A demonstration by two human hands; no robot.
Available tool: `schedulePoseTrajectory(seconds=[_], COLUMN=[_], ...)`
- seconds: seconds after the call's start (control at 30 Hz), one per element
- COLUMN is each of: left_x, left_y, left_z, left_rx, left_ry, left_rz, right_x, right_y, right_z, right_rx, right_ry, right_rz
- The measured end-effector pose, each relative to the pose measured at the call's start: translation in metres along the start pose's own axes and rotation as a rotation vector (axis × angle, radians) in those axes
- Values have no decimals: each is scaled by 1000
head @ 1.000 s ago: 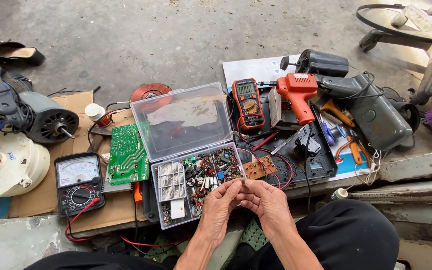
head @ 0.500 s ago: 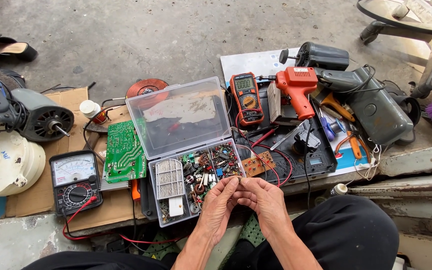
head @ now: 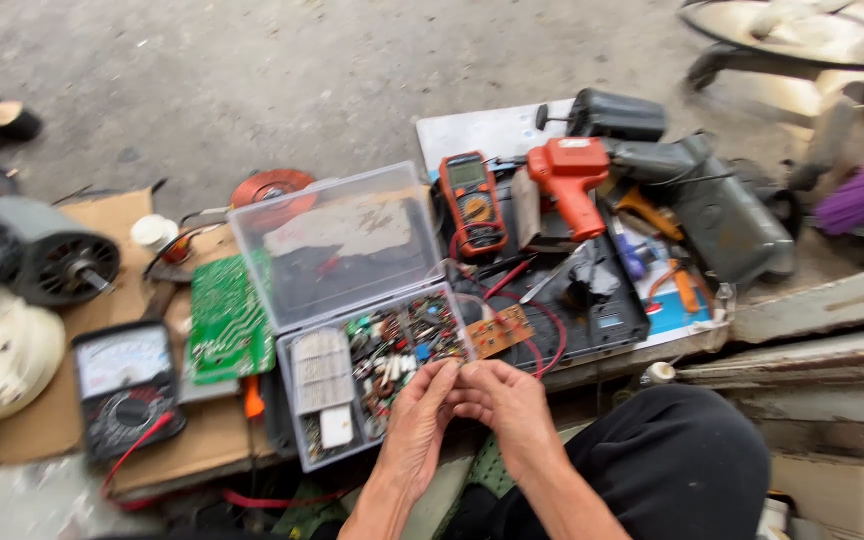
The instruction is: Searching through a box of electronic components and inspecting a circuit board with a magnifying glass
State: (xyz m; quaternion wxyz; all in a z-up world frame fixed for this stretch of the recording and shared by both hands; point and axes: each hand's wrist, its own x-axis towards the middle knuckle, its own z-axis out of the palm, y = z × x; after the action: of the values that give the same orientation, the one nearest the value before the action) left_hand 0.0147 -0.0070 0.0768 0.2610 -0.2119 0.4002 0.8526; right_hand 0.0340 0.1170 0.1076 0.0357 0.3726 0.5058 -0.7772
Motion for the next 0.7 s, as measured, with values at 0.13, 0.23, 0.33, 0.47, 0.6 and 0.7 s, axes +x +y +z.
schedulePoseTrajectory(seconds=[0.13, 0.23, 0.33, 0.47, 0.6, 0.7], left_x=[8, 19, 27, 37, 34, 19], left_y=[-9, -12, -17, -24, -11, 17], left_z=[-2, -6, -15, -22, -20, -1], left_rx=[-59, -41, 0, -87, -139, -144], left_ry=[9, 78, 108, 112, 106, 263], left_rz=[-2, -43, -80, -65, -53, -94], right_x=[6, -11, -25, -31, -46, -41], right_y=[6, -15, -29, -38, -57, -57], right_z=[-4, 4, 9, 9, 9, -15], right_rx=[74, 76, 48, 15, -31, -24], right_ry=[-23, -13, -51, -84, -61, -22], right_rz=[-11, 51, 61, 78, 126, -43])
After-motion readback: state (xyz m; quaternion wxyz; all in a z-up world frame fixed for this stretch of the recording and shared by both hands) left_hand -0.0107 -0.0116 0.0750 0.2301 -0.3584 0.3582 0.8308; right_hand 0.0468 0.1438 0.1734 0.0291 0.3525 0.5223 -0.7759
